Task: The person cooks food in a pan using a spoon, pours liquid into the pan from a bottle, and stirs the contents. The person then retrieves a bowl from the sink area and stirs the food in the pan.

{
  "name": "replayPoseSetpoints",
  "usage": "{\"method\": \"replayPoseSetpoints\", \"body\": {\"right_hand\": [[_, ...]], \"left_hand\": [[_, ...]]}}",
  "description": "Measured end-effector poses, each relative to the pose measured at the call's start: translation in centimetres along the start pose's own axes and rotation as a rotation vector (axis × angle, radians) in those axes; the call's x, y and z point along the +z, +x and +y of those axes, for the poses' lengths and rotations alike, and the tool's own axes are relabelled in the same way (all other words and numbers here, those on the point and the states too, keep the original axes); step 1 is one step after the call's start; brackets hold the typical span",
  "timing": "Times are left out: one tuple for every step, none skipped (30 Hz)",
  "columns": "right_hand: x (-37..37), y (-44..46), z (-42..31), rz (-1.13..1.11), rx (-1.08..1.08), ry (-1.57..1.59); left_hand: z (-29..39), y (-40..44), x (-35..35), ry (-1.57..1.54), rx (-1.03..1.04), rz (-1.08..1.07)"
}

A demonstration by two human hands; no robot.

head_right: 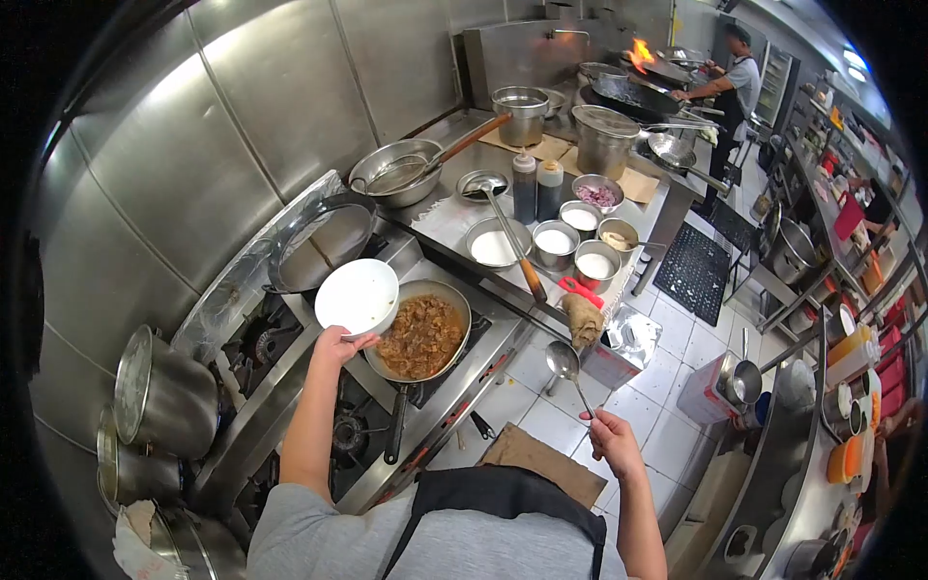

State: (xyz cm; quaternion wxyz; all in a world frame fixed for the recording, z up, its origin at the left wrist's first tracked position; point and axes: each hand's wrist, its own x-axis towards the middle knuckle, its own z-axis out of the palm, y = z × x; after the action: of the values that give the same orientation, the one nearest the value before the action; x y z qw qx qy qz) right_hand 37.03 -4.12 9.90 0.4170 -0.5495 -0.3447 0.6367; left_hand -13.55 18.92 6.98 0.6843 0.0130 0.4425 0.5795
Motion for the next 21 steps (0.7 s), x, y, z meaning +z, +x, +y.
{"method": "replayPoseSetpoints", "body": {"right_hand": [[0.0,0.0,0.3,0.012,0.003,0.005],[0.1,-0.1,0.4,0.022,0.025,-0.019],[0.2,-0.2,0.3,0.05,0.043,-0.031],[0.2,-0.5,0.4,0.1,0.06,-0.032],[-0.1,-0.5,1.0,0.112,0.055,-0.061],[-0.5,-0.4,1.6,0.138,0.052,-0.084],[-0.5,-0.8,1.7,0.148,0.033,-0.082],[-0.4,-1.3,1.9,0.161,0.015,-0.082],[-0.4,-1.8,2.0,0.183,0.009,-0.082],[-0.6,-2.3,2.3,0.195,0.007,-0.088],[-0.9,-2.8,2.7,0.205,0.01,-0.051],[-1.5,-3.6,3.1,0.197,0.013,-0.024],[-2.3,-4.4,3.6,0.208,0.017,0.011],[-3.1,-5.1,4.1,0.205,0.018,0.037],[-4.1,-5.9,4.5,0.192,0.016,0.058],[-5.2,-6.7,4.9,0.223,0.003,0.067],[-6.3,-7.7,5.4,0.251,-0.013,0.075],[-7.6,-8.7,5.9,0.277,-0.029,0.082],[-9.2,-9.8,6.7,0.306,-0.038,0.087],[-10.6,-11.2,7.1,0.347,-0.038,0.071],[-12.1,-12.9,7.4,0.388,-0.037,0.053]], "left_hand": [[0.3,-0.1,-0.2,-0.031,-0.026,-0.008],[0.5,0.2,-0.3,-0.051,-0.06,-0.023],[0.9,0.2,-0.4,-0.096,-0.109,-0.075],[0.7,-0.1,-0.7,-0.025,-0.035,-0.202],[1.1,0.8,-1.2,-0.008,-0.06,-0.239],[1.4,0.6,-0.6,-0.056,-0.132,-0.217],[1.1,-2.0,1.6,-0.047,-0.127,-0.213],[0.6,-4.0,3.5,-0.083,-0.138,-0.142],[0.4,-4.9,4.4,-0.008,-0.137,-0.204],[0.8,-3.3,3.6,0.045,-0.111,-0.241],[1.6,-1.8,4.0,0.015,-0.259,-0.132],[1.4,-2.0,5.0,0.145,-0.31,-0.227],[0.4,-3.1,7.0,0.262,-0.307,-0.237],[-1.3,-5.6,9.5,0.22,-0.297,-0.224],[-3.7,-10.1,12.9,0.307,-0.279,-0.371],[-6.0,-13.2,15.7,0.385,-0.253,-0.516],[-7.6,-13.6,16.9,0.469,-0.216,-0.548],[-9.3,-13.9,18.0,0.551,-0.175,-0.581],[-11.2,-14.4,19.3,0.632,-0.131,-0.613],[-13.2,-14.2,20.7,0.588,-0.272,-0.649],[-15.3,-13.7,22.4,0.543,-0.414,-0.681]]}}
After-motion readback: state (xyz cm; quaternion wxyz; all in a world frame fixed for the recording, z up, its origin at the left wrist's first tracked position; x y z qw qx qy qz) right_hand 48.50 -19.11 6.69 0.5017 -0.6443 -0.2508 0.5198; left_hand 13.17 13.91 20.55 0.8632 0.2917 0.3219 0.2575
